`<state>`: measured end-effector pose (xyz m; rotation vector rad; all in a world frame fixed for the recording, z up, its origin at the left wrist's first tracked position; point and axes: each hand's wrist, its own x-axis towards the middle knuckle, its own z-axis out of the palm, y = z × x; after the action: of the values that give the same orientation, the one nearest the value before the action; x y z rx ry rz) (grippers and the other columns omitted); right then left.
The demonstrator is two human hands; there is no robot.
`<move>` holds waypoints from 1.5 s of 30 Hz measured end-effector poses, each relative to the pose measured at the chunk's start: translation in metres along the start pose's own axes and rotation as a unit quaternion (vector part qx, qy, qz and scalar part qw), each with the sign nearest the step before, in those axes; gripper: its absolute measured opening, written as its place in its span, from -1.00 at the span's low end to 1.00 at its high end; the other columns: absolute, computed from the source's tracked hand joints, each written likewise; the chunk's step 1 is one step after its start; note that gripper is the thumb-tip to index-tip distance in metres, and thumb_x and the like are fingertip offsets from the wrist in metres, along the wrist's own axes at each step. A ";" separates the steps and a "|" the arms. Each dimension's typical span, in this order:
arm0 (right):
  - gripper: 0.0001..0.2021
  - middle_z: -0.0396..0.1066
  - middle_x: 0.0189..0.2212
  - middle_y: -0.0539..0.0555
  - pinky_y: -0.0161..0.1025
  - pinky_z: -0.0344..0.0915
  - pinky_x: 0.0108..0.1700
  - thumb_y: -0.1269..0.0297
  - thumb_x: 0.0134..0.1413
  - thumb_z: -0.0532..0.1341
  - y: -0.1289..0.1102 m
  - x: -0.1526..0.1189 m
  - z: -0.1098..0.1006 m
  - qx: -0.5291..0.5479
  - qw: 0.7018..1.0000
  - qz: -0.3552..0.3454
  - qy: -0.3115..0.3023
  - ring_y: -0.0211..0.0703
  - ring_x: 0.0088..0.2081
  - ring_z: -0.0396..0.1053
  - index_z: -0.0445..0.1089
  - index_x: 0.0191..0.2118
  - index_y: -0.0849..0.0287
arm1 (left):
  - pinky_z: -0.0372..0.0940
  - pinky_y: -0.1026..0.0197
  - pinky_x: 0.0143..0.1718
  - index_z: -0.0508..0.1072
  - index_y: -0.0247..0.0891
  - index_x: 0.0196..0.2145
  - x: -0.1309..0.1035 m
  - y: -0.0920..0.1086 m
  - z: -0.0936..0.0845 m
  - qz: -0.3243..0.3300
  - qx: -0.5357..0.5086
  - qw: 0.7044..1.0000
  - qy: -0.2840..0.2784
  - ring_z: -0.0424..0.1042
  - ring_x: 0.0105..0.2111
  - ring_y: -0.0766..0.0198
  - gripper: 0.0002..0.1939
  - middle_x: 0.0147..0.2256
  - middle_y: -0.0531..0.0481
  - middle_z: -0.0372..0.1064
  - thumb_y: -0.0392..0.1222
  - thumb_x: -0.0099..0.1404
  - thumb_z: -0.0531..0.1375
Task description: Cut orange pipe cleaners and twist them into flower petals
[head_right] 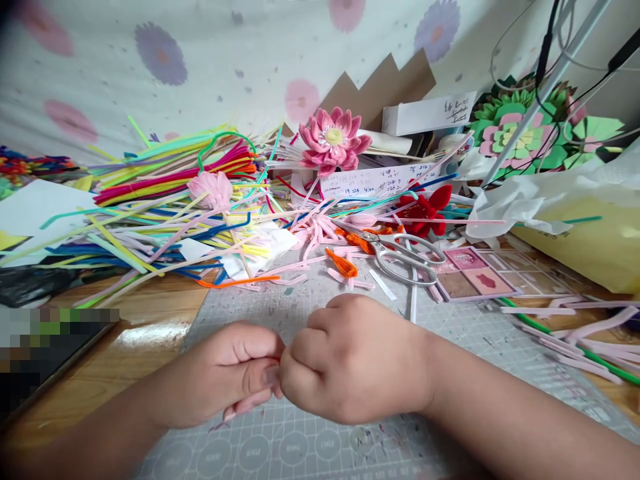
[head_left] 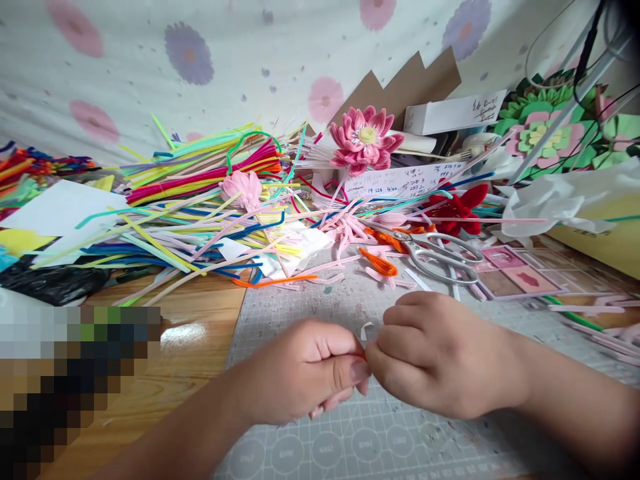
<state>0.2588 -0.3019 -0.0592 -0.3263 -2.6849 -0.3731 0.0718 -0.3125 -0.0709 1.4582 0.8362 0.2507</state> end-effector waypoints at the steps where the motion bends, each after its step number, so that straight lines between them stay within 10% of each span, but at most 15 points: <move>1: -0.68 0.21 -0.67 -0.03 -0.25 -0.12 -0.59 0.44 0.12 -0.08 0.000 0.000 0.001 0.021 1.000 0.003 -0.011 -0.28 -0.65 0.07 0.28 -0.58 0.22 | -0.02 0.43 -0.71 0.16 -0.28 -0.59 -0.001 0.001 0.000 0.006 0.039 0.999 0.008 0.04 -0.73 0.52 -0.68 -0.69 0.19 0.05 -0.03 0.22 -0.02; 4: -0.73 0.20 -0.63 -0.01 -0.27 -0.04 -0.55 0.44 0.07 -0.08 0.000 -0.001 0.004 0.123 0.991 0.044 -0.032 -0.28 -0.60 0.07 0.27 -0.54 0.24 | 0.02 0.38 -0.62 0.14 -0.28 -0.63 -0.002 0.005 0.000 0.090 0.242 0.965 0.049 0.10 -0.67 0.49 -0.67 -0.68 0.17 0.07 -0.14 0.26 -0.06; 8: -0.79 0.07 -0.65 -0.07 -0.36 0.02 -0.51 0.53 -0.04 -0.07 0.002 -0.002 0.015 0.354 0.926 0.120 -0.055 -0.34 -0.57 0.04 0.17 -0.58 0.21 | -0.02 0.25 -0.56 0.23 -0.27 -0.59 -0.004 0.003 -0.003 0.235 0.576 0.774 0.114 0.13 -0.60 0.39 -0.75 -0.63 0.10 0.18 -0.29 0.23 -0.05; 11: -0.79 0.02 -0.64 -0.10 -0.42 0.03 -0.50 0.51 -0.02 -0.03 0.003 -0.001 0.025 0.527 0.819 0.214 -0.077 -0.38 -0.56 0.03 0.12 -0.61 0.21 | -0.09 0.20 -0.58 0.29 -0.26 -0.55 -0.005 -0.003 -0.003 0.286 0.699 0.631 0.179 0.10 -0.63 0.35 -0.81 -0.66 0.10 0.17 -0.37 0.17 -0.01; 14: -0.82 0.08 -0.67 -0.10 -0.43 0.02 -0.53 0.44 -0.05 0.02 0.005 0.001 0.033 0.659 0.674 0.324 -0.080 -0.40 -0.59 0.03 0.17 -0.62 0.24 | -0.12 0.19 -0.59 0.31 -0.25 -0.53 -0.005 -0.006 -0.001 0.310 0.718 0.573 0.245 0.09 -0.65 0.33 -0.82 -0.68 0.12 0.13 -0.36 0.17 0.01; 16: -0.83 0.07 -0.71 -0.12 -0.43 -0.03 -0.58 0.43 -0.08 0.03 0.007 0.002 0.035 0.708 0.605 0.355 -0.080 -0.42 -0.64 -0.03 0.20 -0.62 0.25 | -0.12 0.19 -0.59 0.30 -0.25 -0.53 -0.005 -0.006 -0.001 0.300 0.705 0.591 0.253 0.09 -0.65 0.33 -0.82 -0.68 0.12 0.13 -0.36 0.17 0.00; 18: -0.81 0.07 -0.70 -0.12 -0.44 -0.02 -0.58 0.41 -0.04 0.03 0.009 0.002 0.033 0.703 0.612 0.351 -0.090 -0.43 -0.64 -0.02 0.21 -0.61 0.25 | -0.11 0.20 -0.59 0.28 -0.24 -0.54 -0.004 -0.004 -0.001 0.265 0.667 0.658 0.230 0.10 -0.64 0.34 -0.81 -0.66 0.12 0.16 -0.36 0.18 -0.02; 23: -0.83 0.20 -0.57 -0.05 -0.43 0.10 -0.45 0.35 0.08 0.04 0.016 -0.002 0.022 0.538 0.788 0.282 -0.101 -0.37 -0.51 0.14 0.30 -0.44 0.28 | -0.07 0.30 -0.62 0.17 -0.26 -0.58 0.001 -0.003 0.000 0.115 0.460 0.861 0.186 0.11 -0.62 0.42 -0.73 -0.64 0.15 0.13 -0.20 0.26 -0.08; 28: -0.89 0.33 -0.46 0.03 -0.39 0.16 -0.37 0.40 0.07 0.07 0.026 -0.006 0.013 0.416 0.875 0.238 -0.070 -0.32 -0.43 0.25 0.32 -0.32 0.28 | 0.05 0.37 -0.62 0.18 -0.25 -0.53 0.004 -0.005 0.003 -0.020 0.164 0.978 0.129 0.19 -0.62 0.43 -0.72 -0.60 0.15 0.16 -0.07 0.25 -0.10; 35: -0.92 0.35 -0.40 0.06 -0.38 0.21 -0.32 0.45 0.03 0.10 0.038 -0.013 0.010 0.417 0.879 0.229 -0.026 -0.30 -0.38 0.28 0.30 -0.32 0.27 | 0.17 0.30 -0.51 0.29 -0.29 -0.34 0.004 -0.005 0.000 -0.011 -0.061 0.994 0.090 0.32 -0.52 0.36 -0.74 -0.48 0.04 0.30 -0.05 0.23 -0.06; 41: -0.94 0.35 -0.49 0.01 -0.41 0.20 -0.43 0.46 -0.05 0.14 0.030 -0.008 0.001 0.426 0.864 0.256 -0.076 -0.33 -0.47 0.28 0.34 -0.40 0.28 | 0.13 0.30 -0.40 0.34 -0.31 -0.50 0.007 -0.003 0.000 0.080 0.090 0.978 0.169 0.22 -0.45 0.38 -0.75 -0.47 0.05 0.20 -0.13 0.21 0.01; 45: -0.90 0.33 -0.51 -0.02 -0.43 0.18 -0.45 0.53 -0.11 0.14 0.022 -0.003 -0.001 0.450 0.849 0.261 -0.087 -0.35 -0.49 0.27 0.36 -0.41 0.27 | 0.07 0.36 -0.52 0.33 -0.31 -0.51 0.009 -0.004 0.003 0.040 0.062 0.989 0.124 0.14 -0.54 0.44 -0.83 -0.55 0.12 0.13 -0.16 0.15 0.09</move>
<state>0.2681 -0.2824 -0.0549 -0.7660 -2.4490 1.0845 0.0789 -0.3099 -0.0778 1.6008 1.0091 0.4556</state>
